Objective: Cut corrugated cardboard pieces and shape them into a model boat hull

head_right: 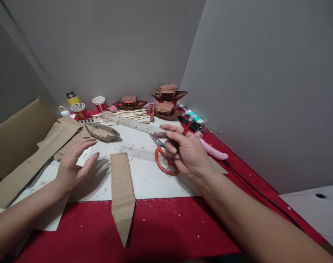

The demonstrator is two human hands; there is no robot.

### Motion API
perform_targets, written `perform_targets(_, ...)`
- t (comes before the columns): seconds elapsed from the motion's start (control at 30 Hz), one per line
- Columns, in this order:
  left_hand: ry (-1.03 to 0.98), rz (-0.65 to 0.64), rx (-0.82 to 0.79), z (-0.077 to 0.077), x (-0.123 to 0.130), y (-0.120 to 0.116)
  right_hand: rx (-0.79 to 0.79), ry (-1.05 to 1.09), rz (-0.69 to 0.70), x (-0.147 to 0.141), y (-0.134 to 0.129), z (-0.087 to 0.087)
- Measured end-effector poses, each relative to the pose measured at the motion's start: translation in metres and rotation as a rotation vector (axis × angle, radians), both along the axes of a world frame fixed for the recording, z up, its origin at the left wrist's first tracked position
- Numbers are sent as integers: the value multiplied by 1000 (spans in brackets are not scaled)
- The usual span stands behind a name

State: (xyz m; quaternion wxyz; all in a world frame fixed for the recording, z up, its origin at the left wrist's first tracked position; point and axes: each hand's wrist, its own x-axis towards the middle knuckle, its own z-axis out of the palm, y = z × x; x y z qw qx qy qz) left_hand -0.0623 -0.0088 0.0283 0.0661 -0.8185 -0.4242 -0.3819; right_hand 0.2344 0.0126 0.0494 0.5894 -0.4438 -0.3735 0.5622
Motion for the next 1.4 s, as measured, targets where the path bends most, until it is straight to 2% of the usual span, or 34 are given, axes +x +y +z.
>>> perform_targets(0.1,128,-97,-112,-2,19,2,94,-18,-56,3,-3,7)
perform_targets(0.17,301,-146,-269,-4,38,9,106,-18,-54,3,-5,7)
perform_targets(0.23,423,-136,-405,-5,58,20,84,3,-36,0,-6,5)
perform_targets(0.4,447,-122,-452,-7,87,46,76,8,6,-4,-7,2)
perform_targets(0.53,424,-132,-462,-2,83,42,111,3,12,0,-6,3)
perform_targets(0.67,399,-161,-458,1,69,11,96,24,6,1,-5,4)
perform_targets(0.77,371,-258,-423,-6,57,-19,28,42,34,-1,-5,2)
perform_targets(0.9,477,-227,-467,-17,47,-44,-23,35,94,-5,-5,-6)
perform_targets(1.0,513,-210,-524,-22,43,-50,-52,8,141,-8,-6,-11)
perform_targets(1.27,521,-229,-550,-23,44,-60,-88,-59,222,-13,-9,-10)
perform_targets(1.4,499,-242,-544,-24,43,-60,-109,-61,275,-14,-10,-16)
